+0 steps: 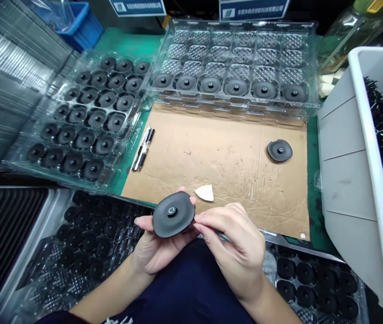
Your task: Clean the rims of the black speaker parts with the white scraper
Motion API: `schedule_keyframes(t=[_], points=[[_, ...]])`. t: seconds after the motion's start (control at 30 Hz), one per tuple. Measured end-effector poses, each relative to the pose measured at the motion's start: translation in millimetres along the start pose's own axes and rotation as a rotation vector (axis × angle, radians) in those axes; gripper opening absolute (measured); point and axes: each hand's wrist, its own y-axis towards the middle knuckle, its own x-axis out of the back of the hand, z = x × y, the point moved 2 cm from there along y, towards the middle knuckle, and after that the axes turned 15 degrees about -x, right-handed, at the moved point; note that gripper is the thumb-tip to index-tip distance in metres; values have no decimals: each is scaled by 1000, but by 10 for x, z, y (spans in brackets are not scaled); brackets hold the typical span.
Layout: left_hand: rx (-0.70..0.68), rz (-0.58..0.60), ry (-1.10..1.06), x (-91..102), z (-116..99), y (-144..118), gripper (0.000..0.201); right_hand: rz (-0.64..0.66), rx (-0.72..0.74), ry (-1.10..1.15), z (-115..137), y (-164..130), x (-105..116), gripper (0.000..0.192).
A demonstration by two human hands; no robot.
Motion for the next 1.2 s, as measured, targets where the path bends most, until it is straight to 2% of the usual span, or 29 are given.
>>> schedule_keyframes(t=[0.13,0.43,0.63,0.87,1.0,1.2], points=[[1,0,3,4,4,10,54,-40,24,-43,6,-25,18,22],[15,-9,91,8,45,-21,60,-83,66,-6,-4,-45,42,22],[32,-54,49,18,51,-16,67,-49,14,21,-9,-45,1,24],[59,-41,-12,11,73,-25,56,-65,36,42,-31,-77,2,22],[73,-45,22,14,60,-21,57,-46,68,9,-11,-74,-3,24],[71,-21,3,12,46,-30,57,-51,29,46,-17,-60,-20,27]])
